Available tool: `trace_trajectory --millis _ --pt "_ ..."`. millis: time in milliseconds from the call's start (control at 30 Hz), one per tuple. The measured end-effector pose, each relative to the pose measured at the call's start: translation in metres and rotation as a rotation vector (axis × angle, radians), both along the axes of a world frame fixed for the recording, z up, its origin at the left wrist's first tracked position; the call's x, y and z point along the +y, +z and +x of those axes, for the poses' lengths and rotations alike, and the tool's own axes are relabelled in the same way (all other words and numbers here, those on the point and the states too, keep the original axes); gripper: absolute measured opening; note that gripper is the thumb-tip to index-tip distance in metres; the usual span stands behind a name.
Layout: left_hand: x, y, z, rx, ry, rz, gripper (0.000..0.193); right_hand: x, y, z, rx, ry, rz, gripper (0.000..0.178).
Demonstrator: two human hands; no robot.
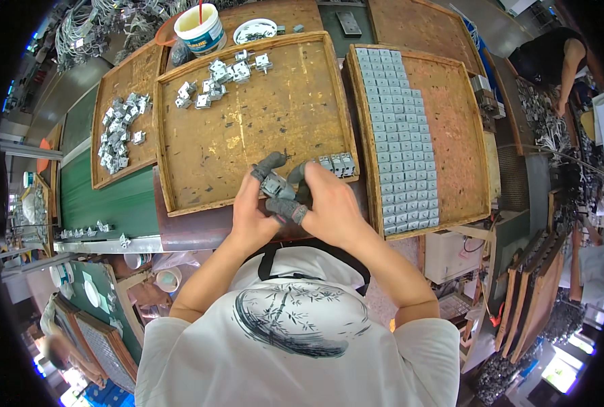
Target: Manually assembling small electronic components into a grid-like tray at a factory workstation.
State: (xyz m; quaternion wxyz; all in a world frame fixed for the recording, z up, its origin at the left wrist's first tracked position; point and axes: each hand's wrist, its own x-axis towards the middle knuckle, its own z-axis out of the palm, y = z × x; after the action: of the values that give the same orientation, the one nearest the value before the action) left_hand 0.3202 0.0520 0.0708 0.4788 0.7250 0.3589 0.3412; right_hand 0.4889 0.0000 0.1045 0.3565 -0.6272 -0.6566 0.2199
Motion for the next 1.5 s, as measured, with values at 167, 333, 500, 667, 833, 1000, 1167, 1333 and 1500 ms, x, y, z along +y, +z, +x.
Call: trace_trajectory --millis 167,333,500,667,833,1000,1167,1333,1500 --pt "0.005 -0.002 0.006 -0.056 -0.12 0.198 0.078 0.002 -0.019 0.021 0.181 0.17 -0.249 0.044" --pt "0.008 -0.007 0.003 0.01 -0.18 0.359 0.076 0.002 -0.02 0.023 0.172 0.177 -0.128 0.04" --pt "0.009 -0.015 0.015 -0.104 -0.236 0.138 0.068 0.004 -0.035 0.03 0.111 0.197 -0.162 0.04" --pt "0.01 -0.018 0.024 -0.155 -0.276 0.137 0.066 0.002 -0.037 0.032 0.275 0.23 -0.1 0.039" --pt "-0.003 -0.022 0.031 -0.212 -0.284 -0.139 0.069 0.001 -0.034 0.042 0.344 0.28 -0.079 0.038" --pt "-0.005 -0.026 0.031 -0.333 -0.293 -0.195 0.062 -0.003 -0.021 0.042 0.243 0.237 -0.087 0.034" --pt "0.002 -0.03 0.032 -0.232 -0.328 -0.099 0.058 -0.01 -0.03 0.033 0.171 0.078 -0.133 0.034" --pt "0.01 -0.035 0.038 -0.228 -0.298 -0.206 0.063 -0.005 -0.025 0.032 0.037 -0.035 -0.141 0.036" --pt "0.023 -0.023 0.044 -0.06 -0.257 0.018 0.067 0.0 -0.034 0.04 0.022 -0.027 -0.169 0.04"
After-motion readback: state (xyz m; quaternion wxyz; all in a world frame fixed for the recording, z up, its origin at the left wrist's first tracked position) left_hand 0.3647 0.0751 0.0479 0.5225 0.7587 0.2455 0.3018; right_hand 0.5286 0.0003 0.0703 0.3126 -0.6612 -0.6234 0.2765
